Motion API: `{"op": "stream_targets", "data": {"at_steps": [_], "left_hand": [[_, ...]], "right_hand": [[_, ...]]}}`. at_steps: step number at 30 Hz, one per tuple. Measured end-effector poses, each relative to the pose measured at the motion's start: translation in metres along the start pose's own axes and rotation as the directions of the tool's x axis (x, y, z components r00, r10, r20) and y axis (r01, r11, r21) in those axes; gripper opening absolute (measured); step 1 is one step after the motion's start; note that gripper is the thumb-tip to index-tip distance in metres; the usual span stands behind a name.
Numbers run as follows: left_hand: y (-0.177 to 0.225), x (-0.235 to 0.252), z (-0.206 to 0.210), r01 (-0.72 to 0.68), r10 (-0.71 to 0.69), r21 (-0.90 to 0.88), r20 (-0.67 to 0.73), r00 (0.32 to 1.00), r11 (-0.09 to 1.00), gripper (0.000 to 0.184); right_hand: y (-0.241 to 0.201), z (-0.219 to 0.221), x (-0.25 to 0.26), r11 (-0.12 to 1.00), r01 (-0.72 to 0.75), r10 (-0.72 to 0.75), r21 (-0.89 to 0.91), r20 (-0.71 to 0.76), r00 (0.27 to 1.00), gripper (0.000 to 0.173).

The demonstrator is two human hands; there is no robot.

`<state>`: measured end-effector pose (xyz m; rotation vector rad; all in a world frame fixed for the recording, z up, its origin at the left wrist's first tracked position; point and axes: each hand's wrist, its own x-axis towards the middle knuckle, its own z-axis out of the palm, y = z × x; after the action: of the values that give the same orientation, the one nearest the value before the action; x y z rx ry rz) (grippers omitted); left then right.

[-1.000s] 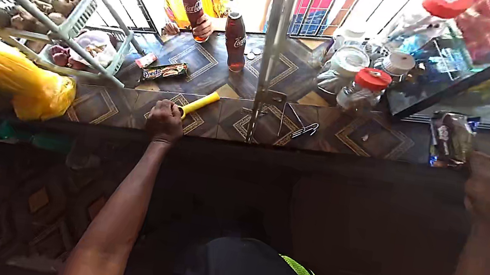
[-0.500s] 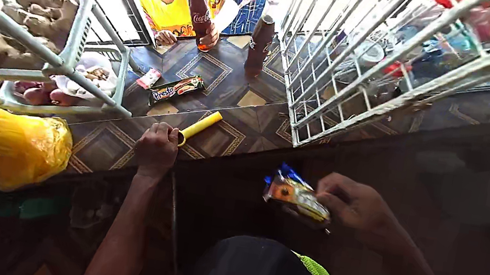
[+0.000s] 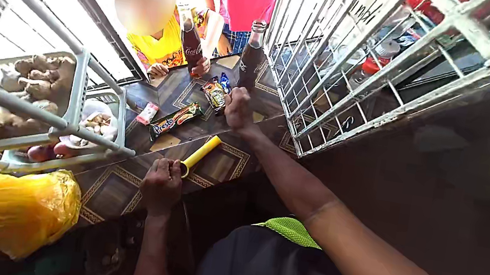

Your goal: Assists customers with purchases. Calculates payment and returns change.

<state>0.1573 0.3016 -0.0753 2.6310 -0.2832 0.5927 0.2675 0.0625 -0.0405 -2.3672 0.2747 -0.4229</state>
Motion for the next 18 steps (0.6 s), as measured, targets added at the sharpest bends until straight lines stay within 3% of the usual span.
{"op": "stream_targets", "data": {"at_steps": [6, 10, 12, 18], "left_hand": [[0.004, 0.002, 0.0, 0.011, -0.011, -0.007, 0.017, 1.0, 1.0, 0.033], [0.006, 0.0, 0.0, 0.018, -0.02, 0.046, 0.031, 0.999, 0.999, 0.035], [0.011, 0.002, -0.001, 0.022, -0.024, 0.07, 0.04, 0.999, 0.997, 0.035], [0.016, 0.003, 0.0, 0.04, -0.046, 0.103, 0.062, 0.997, 0.994, 0.036]], "right_hand": [[0.013, 0.02, 0.006, 0.989, 0.017, -0.007, 0.147, -0.066, 0.998, 0.024], [0.016, -0.008, -0.005, 0.963, -0.013, 0.007, 0.27, 0.023, 1.0, 0.026], [0.03, -0.021, -0.013, 0.962, 0.008, -0.006, 0.272, -0.007, 1.0, 0.028], [0.063, -0.042, 0.0, 0.961, -0.223, 0.227, 0.165, -0.003, 0.974, 0.038]]}}
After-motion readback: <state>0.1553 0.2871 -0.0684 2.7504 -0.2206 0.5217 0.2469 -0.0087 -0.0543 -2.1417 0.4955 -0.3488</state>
